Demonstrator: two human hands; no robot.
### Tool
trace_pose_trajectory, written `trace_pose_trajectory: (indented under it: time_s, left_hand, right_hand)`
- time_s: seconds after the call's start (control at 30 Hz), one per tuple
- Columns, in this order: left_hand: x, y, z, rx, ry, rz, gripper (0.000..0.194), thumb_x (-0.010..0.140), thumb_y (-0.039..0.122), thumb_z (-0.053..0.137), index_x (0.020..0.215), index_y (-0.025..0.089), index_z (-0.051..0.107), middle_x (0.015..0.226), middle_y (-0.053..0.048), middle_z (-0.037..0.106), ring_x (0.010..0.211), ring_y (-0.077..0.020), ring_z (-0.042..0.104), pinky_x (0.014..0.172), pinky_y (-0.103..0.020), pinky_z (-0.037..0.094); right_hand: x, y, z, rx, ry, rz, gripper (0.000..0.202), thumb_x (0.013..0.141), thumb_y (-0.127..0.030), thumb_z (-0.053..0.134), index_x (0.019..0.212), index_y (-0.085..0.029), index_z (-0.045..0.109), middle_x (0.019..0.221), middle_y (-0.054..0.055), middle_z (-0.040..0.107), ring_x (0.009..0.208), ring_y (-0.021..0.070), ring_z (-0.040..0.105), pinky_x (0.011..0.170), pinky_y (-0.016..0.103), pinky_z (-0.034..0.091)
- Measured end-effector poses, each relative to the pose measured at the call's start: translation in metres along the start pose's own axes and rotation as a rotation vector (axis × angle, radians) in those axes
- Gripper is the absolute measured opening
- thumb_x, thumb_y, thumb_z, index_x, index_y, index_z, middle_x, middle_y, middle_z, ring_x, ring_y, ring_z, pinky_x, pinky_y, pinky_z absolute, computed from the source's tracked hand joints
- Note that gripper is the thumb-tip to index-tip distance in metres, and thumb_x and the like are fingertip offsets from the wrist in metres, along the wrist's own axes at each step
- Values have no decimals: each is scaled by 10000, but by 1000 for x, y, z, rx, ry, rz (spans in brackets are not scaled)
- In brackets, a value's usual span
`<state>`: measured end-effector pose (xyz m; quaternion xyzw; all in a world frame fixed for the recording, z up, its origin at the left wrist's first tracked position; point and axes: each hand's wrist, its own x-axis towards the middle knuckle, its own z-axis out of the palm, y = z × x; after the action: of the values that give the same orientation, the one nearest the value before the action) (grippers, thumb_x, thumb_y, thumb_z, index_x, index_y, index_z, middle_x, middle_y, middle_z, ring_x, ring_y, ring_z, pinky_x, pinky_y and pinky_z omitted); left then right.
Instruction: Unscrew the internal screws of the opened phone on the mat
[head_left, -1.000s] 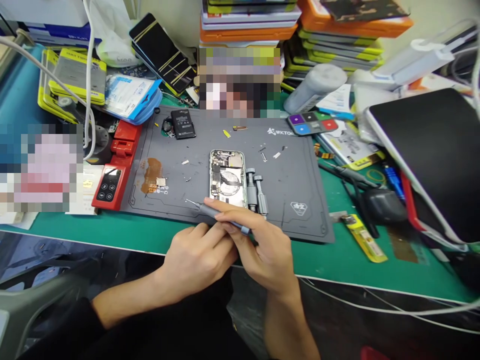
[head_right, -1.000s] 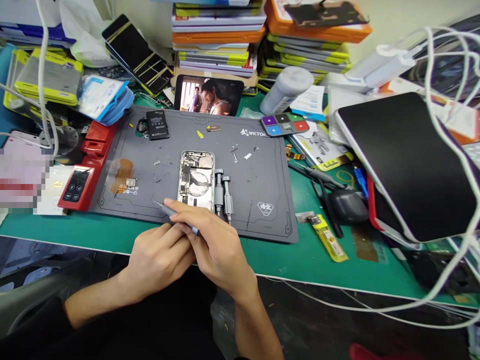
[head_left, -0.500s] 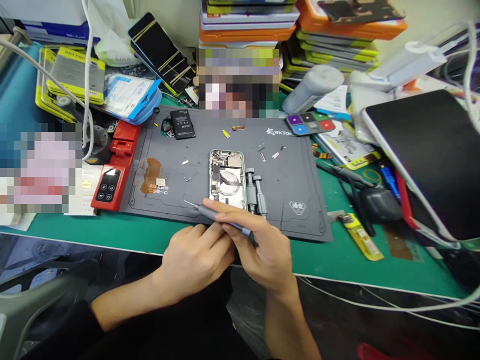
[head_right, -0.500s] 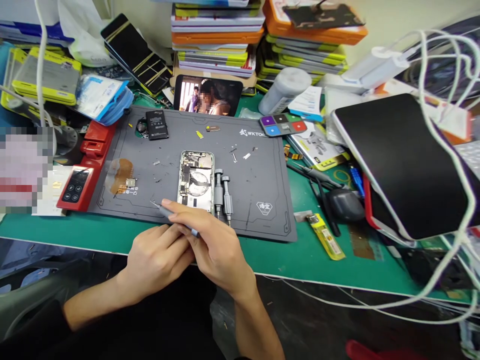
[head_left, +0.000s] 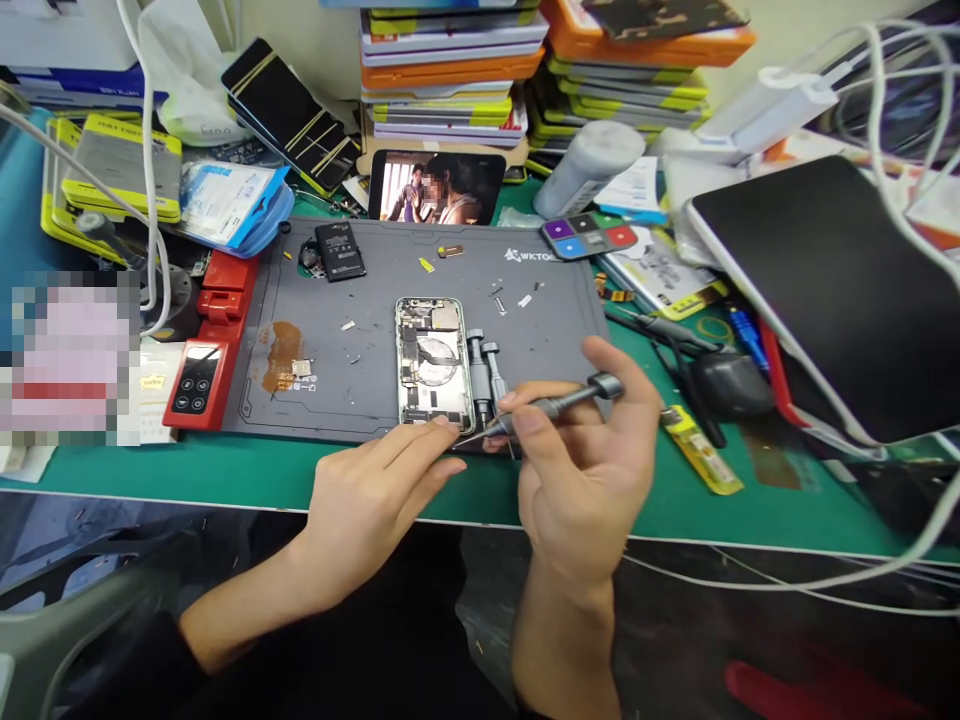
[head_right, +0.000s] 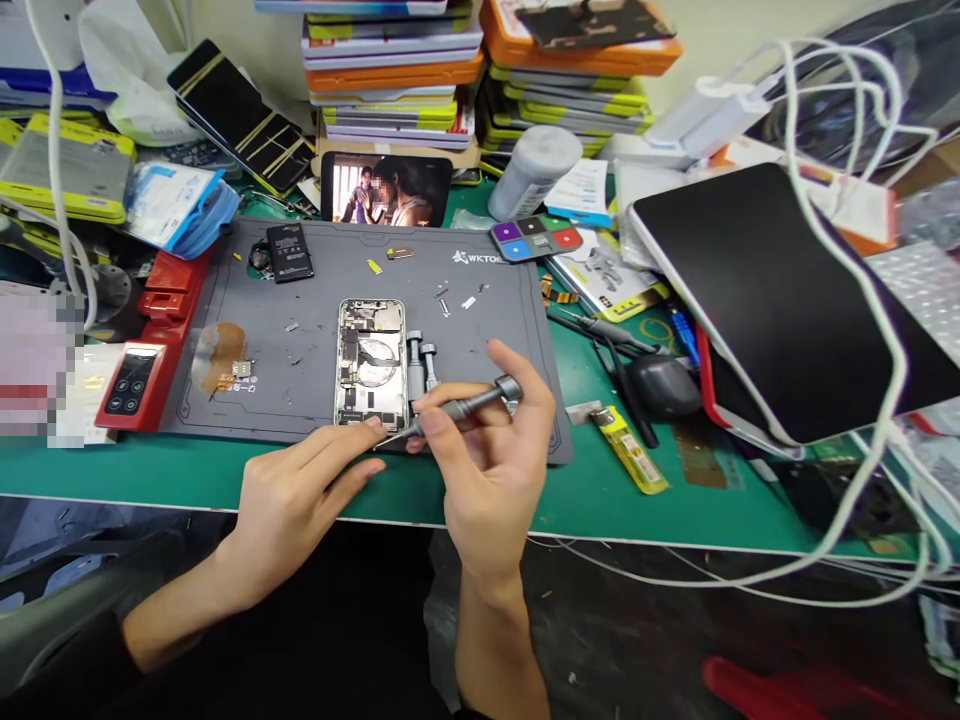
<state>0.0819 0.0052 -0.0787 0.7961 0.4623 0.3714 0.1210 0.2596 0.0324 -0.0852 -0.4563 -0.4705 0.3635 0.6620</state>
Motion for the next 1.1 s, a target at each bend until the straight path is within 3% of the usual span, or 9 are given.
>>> trace_pose_trajectory:
  time_s: [0.27, 1.1]
  left_hand:
    - [-1, 1, 2, -6, 13, 18, 209, 1124, 175, 629, 1316, 162, 710, 1300, -2, 800, 1165, -126, 786, 988, -230, 620]
    - [-1, 1, 2, 7, 1, 39, 232, 1096, 142, 659, 1321, 158, 716, 1321, -20, 799, 1182, -139, 787, 1034, -243, 638]
  right_hand:
    - [-5, -1, 1, 12, -89, 18, 549, 1019, -259, 735, 1531, -283, 537, 981, 37, 737, 914, 186, 734, 769, 331, 650]
    - [-4, -4, 0, 6, -89, 12, 551, 1029, -243, 705, 1552, -309, 543, 967, 39, 715, 933, 208, 722, 798, 358, 639]
